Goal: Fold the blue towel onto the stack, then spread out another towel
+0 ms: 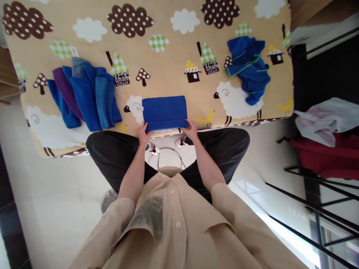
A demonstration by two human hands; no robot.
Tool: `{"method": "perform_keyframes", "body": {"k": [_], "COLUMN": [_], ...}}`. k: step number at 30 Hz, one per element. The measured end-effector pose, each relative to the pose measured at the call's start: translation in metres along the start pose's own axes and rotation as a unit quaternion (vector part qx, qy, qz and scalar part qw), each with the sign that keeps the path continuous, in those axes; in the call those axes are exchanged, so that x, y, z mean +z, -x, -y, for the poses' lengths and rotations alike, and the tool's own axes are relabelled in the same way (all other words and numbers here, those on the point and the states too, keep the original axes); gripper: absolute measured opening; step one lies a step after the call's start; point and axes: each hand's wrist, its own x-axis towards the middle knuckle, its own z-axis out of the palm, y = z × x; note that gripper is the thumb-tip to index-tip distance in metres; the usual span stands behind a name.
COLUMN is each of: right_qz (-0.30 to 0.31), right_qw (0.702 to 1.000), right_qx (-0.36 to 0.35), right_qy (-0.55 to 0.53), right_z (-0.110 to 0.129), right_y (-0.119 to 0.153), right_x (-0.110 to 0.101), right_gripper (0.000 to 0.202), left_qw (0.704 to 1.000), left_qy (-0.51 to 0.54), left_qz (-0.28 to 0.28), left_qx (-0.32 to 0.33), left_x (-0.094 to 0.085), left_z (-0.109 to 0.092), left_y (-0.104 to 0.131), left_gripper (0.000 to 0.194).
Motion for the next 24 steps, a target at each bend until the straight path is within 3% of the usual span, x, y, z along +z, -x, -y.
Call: {"method": "perform_keyframes", "body": {"k": [4,8,14,19,24], "right_qz": [0.019,0.008,-0.008,0.005,0.023], "right_qw": [0.999,1.0,1.0,0.998,0.996], "right_qx": [-0.023,-0.008,0.013,0.044,0.063], "right_qy": [0.019,0.0,-0.023,-0.037,-0.052], "right_z": [-0.003,-0.01,-0.017,-0.016,-0.015], "right_y": [0.0,-0.007,-0.017,-0.022,-0.026], "right_x": [-0.003,0.002,0.01,0.008,0.004], "right_gripper": [0.063,0.051,0.056,0.051,0.043], "left_qw": [1.0,0.999,0.995,0.995,0.992], "left_qy": [0.01,0.032,0.071,0.06,0.063], "left_qz": [-0.016,-0.036,-0.055,-0.055,-0.067], "left_qx": [-0.015,-0.021,-0.052,-0.062,-0.083], "left_x": [0.001,-0.001,-0.001,0.001,0.0], "left_z": [0.002,0.003,0.003,0.003,0.001], "left_y": [0.0,-0.005,-0.016,-0.021,-0.025], "left_gripper": [0.06,0.058,0.057,0.059,0.048]}}
